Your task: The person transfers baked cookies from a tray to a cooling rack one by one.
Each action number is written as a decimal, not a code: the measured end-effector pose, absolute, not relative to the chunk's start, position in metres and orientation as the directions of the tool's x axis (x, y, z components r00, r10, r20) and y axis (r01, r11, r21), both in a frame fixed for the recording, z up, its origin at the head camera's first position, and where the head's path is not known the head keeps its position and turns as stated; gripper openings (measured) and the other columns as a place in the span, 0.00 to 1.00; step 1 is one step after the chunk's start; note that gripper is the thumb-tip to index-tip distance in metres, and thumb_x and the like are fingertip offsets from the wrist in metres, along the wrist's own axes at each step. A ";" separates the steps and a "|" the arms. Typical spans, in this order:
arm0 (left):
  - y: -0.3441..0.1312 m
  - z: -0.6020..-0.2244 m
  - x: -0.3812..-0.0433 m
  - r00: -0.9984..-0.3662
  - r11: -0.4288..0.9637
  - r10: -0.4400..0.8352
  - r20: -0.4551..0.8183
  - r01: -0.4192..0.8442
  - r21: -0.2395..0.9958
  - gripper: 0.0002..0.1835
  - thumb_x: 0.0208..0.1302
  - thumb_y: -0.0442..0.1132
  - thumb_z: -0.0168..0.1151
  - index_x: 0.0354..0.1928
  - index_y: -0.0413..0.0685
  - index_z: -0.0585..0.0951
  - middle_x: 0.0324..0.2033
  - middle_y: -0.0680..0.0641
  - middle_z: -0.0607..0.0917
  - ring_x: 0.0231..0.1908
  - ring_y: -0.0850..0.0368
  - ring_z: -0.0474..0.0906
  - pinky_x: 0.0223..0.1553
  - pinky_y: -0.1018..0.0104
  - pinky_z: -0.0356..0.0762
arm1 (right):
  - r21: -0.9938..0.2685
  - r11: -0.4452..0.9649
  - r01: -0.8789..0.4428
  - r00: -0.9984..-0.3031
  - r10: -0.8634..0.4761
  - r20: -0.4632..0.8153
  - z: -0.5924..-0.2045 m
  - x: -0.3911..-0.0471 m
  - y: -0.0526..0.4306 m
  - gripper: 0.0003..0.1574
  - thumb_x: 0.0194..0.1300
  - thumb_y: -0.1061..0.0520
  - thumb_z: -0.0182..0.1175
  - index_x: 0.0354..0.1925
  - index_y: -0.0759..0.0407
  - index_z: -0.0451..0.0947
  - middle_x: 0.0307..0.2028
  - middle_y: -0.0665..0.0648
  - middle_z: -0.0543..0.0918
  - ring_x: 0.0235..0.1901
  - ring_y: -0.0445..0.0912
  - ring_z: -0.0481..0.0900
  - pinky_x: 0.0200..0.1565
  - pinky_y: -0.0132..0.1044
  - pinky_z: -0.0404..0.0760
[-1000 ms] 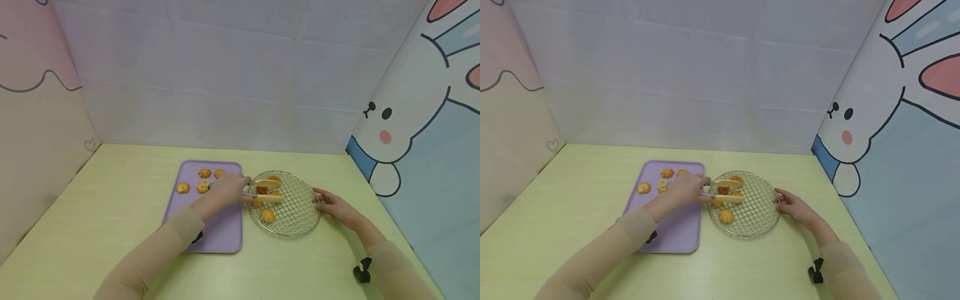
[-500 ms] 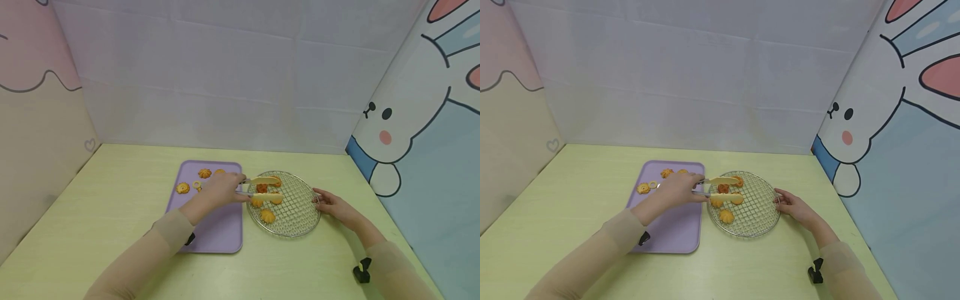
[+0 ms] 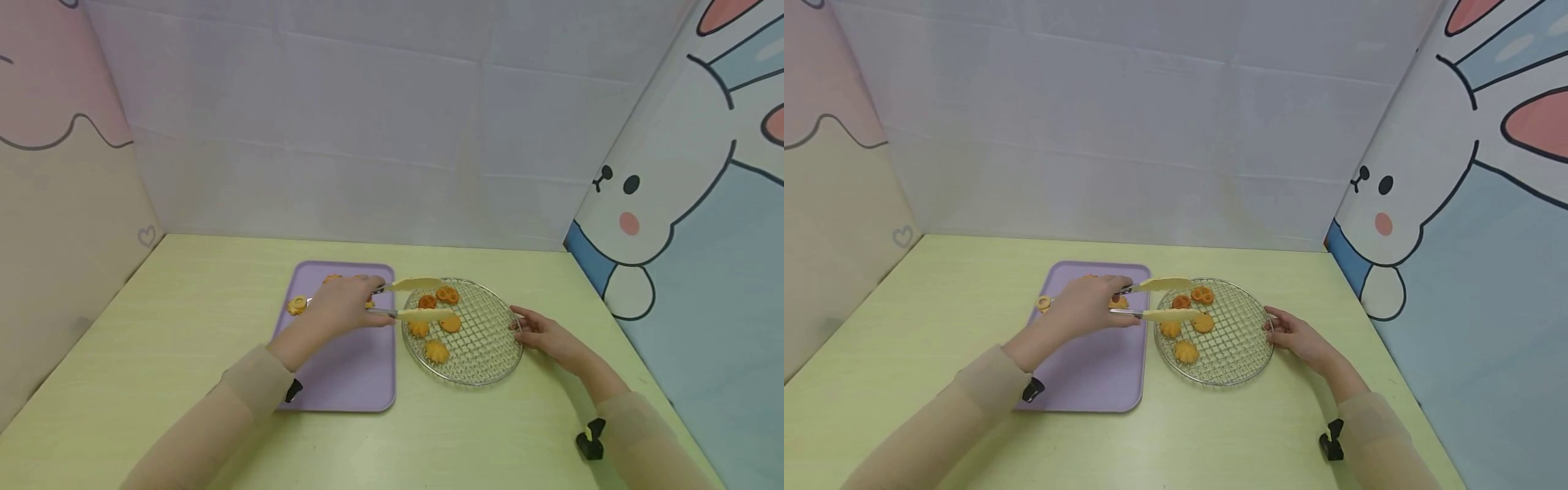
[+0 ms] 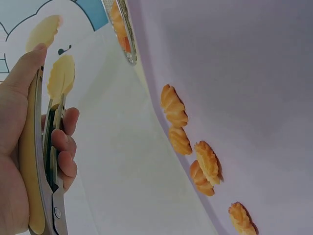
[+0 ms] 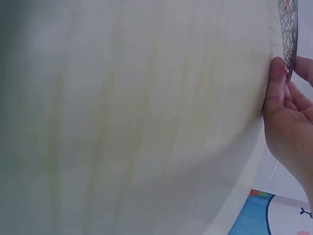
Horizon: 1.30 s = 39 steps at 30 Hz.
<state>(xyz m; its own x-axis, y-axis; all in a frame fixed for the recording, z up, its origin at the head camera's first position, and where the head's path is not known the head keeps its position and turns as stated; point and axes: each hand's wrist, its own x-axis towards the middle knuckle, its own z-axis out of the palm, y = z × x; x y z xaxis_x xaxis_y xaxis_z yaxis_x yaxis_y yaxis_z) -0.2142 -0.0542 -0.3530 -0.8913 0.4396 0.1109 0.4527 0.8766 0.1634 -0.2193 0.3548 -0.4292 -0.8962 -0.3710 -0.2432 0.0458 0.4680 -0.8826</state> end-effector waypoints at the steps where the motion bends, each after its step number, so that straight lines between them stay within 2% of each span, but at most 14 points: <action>1: -0.056 -0.352 -0.214 -0.896 0.880 0.430 0.107 0.443 0.170 0.37 0.47 0.69 0.64 0.56 0.56 0.75 0.33 0.57 0.82 0.27 0.63 0.74 0.32 0.61 0.73 | -0.883 0.468 0.046 -0.896 -0.371 -0.243 -0.430 -0.220 0.355 0.43 0.69 0.57 0.54 0.73 0.65 0.44 0.58 0.71 0.66 0.48 0.37 0.69 0.46 0.25 0.73; 4: -0.063 -0.351 -0.212 -0.900 0.878 0.417 0.123 0.434 0.201 0.38 0.46 0.69 0.65 0.56 0.55 0.75 0.34 0.57 0.82 0.28 0.62 0.75 0.31 0.63 0.73 | -0.882 0.468 0.043 -0.896 -0.373 -0.241 -0.430 -0.220 0.355 0.43 0.69 0.57 0.54 0.73 0.65 0.44 0.58 0.72 0.66 0.47 0.37 0.69 0.46 0.25 0.73; 10: -0.078 -0.348 -0.211 -0.890 0.857 0.414 0.192 0.452 0.248 0.31 0.46 0.68 0.66 0.45 0.55 0.75 0.29 0.59 0.77 0.25 0.62 0.72 0.24 0.67 0.68 | -0.880 0.473 0.041 -0.896 -0.372 -0.241 -0.429 -0.220 0.355 0.42 0.69 0.58 0.53 0.72 0.66 0.45 0.58 0.72 0.66 0.47 0.37 0.70 0.45 0.25 0.73; 17: -0.093 -0.339 -0.206 -0.879 0.864 0.404 0.253 0.458 0.211 0.40 0.46 0.68 0.66 0.60 0.58 0.73 0.32 0.59 0.79 0.31 0.62 0.74 0.30 0.65 0.72 | -0.874 0.484 0.037 -0.897 -0.369 -0.242 -0.428 -0.219 0.355 0.42 0.69 0.57 0.53 0.72 0.65 0.45 0.58 0.71 0.66 0.47 0.38 0.70 0.45 0.25 0.72; 22: -0.105 -0.336 -0.200 -0.892 0.893 0.362 0.271 0.415 0.174 0.43 0.43 0.71 0.66 0.62 0.63 0.71 0.39 0.56 0.80 0.36 0.56 0.76 0.25 0.61 0.72 | -0.876 0.481 0.043 -0.897 -0.367 -0.246 -0.429 -0.219 0.355 0.42 0.70 0.57 0.53 0.73 0.65 0.44 0.58 0.71 0.66 0.47 0.37 0.70 0.45 0.25 0.72; 26: -0.114 -0.336 -0.198 -0.891 0.901 0.341 0.301 0.401 0.167 0.45 0.39 0.72 0.67 0.62 0.66 0.71 0.47 0.53 0.80 0.32 0.54 0.77 0.22 0.63 0.70 | -0.878 0.478 0.043 -0.898 -0.367 -0.243 -0.428 -0.219 0.355 0.42 0.70 0.58 0.52 0.72 0.65 0.44 0.58 0.72 0.66 0.47 0.37 0.70 0.45 0.25 0.72; 28: -0.119 -0.337 -0.197 -0.885 0.897 0.338 0.320 0.406 0.176 0.44 0.39 0.71 0.68 0.62 0.66 0.71 0.46 0.52 0.80 0.29 0.55 0.77 0.21 0.64 0.69 | -0.877 0.479 0.043 -0.899 -0.365 -0.244 -0.428 -0.219 0.355 0.41 0.70 0.58 0.52 0.72 0.66 0.45 0.58 0.72 0.66 0.47 0.37 0.70 0.45 0.25 0.72; 33: -0.132 -0.337 -0.195 -0.871 0.891 0.333 0.360 0.416 0.181 0.43 0.38 0.70 0.70 0.60 0.64 0.74 0.40 0.54 0.81 0.29 0.60 0.77 0.20 0.66 0.68 | -0.872 0.488 0.048 -0.901 -0.355 -0.249 -0.427 -0.218 0.355 0.41 0.70 0.58 0.52 0.72 0.65 0.45 0.58 0.71 0.67 0.47 0.38 0.69 0.45 0.25 0.72; 39: -0.151 -0.341 -0.193 -0.855 0.899 0.326 0.404 0.412 0.147 0.43 0.36 0.71 0.69 0.59 0.67 0.74 0.29 0.59 0.76 0.19 0.63 0.68 0.16 0.68 0.62 | -0.871 0.489 0.047 -0.901 -0.356 -0.248 -0.428 -0.219 0.355 0.42 0.69 0.57 0.53 0.72 0.65 0.45 0.58 0.71 0.67 0.48 0.40 0.69 0.45 0.26 0.72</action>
